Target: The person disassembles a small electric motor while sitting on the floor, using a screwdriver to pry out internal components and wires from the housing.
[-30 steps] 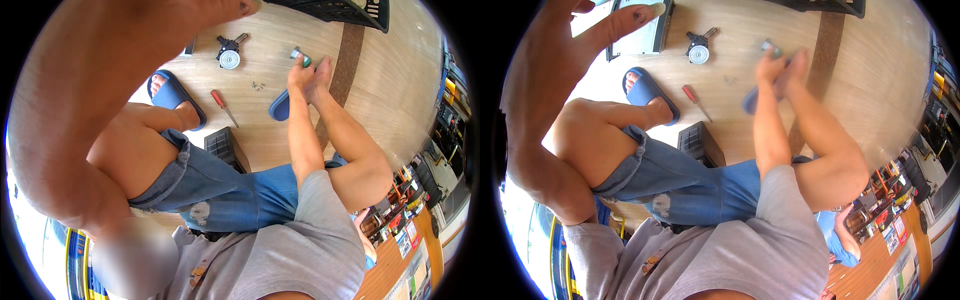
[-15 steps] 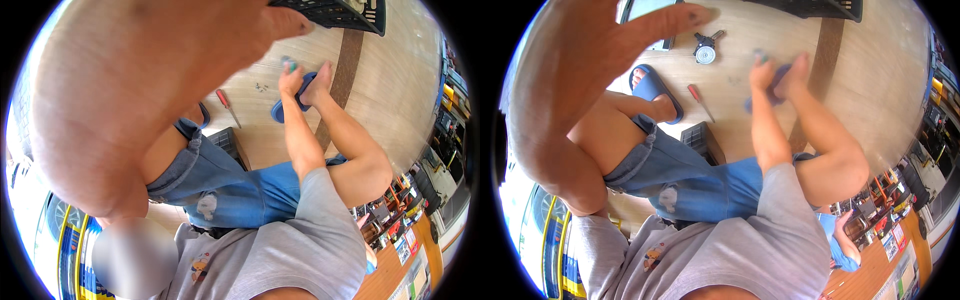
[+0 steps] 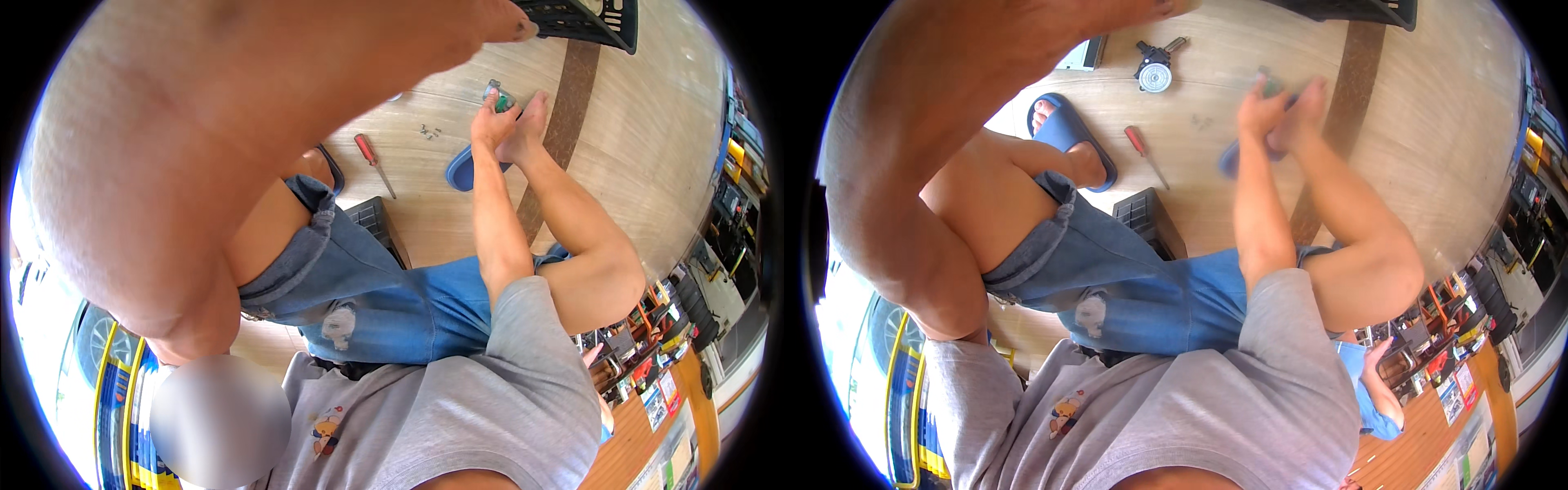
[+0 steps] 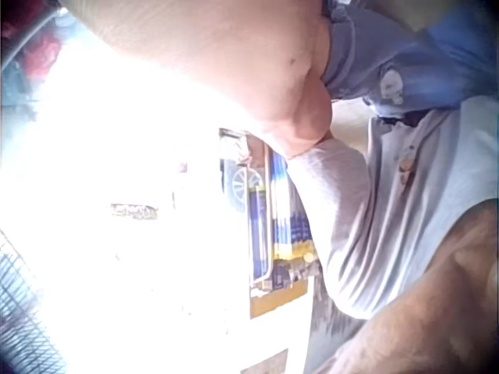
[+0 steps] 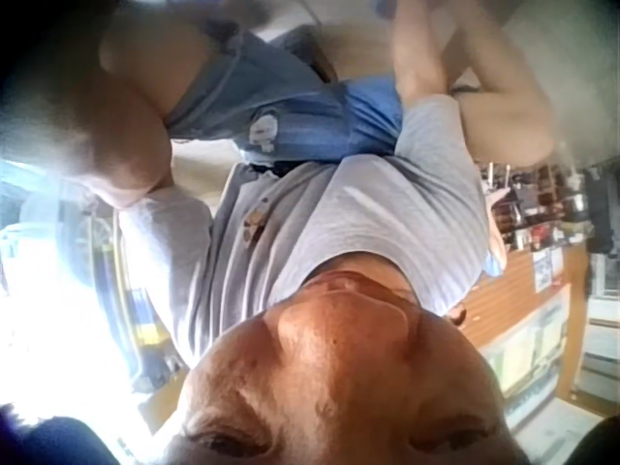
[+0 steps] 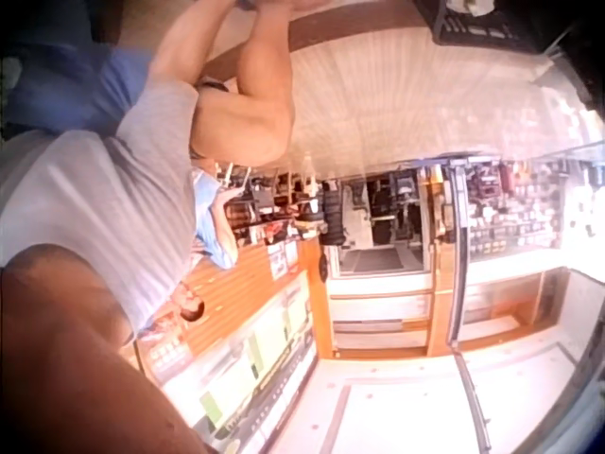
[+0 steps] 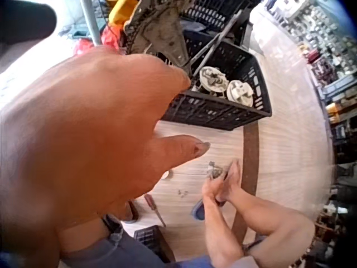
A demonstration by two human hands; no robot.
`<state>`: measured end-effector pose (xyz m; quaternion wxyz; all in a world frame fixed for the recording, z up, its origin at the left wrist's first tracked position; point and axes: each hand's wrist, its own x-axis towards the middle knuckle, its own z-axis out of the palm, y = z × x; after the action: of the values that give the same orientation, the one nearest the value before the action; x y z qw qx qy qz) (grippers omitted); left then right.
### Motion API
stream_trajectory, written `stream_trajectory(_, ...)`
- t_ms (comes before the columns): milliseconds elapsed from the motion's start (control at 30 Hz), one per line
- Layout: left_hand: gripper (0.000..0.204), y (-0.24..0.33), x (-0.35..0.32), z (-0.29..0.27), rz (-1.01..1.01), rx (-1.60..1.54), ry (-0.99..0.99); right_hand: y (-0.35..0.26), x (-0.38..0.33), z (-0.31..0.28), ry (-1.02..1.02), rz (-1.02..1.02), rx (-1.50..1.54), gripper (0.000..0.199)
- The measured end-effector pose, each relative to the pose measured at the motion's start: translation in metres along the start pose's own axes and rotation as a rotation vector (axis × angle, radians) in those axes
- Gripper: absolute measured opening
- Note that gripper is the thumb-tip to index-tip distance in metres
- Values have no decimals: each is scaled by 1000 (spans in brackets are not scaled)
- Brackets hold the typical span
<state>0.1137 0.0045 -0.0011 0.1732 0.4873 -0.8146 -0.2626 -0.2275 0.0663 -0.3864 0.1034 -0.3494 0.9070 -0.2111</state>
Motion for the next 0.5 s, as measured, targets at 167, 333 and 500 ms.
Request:
stream_trajectory(167,35,0,6,-4,17,24,-14,4,1,11,-332,-105,-262,58)
stream_trajectory(333,34,2,18,-1,43,50,-9,18,15,19,-339,-59,-223,59)
stream_trajectory(500,33,6,22,-6,65,89,13,7,26,-1,-426,30,134,63)
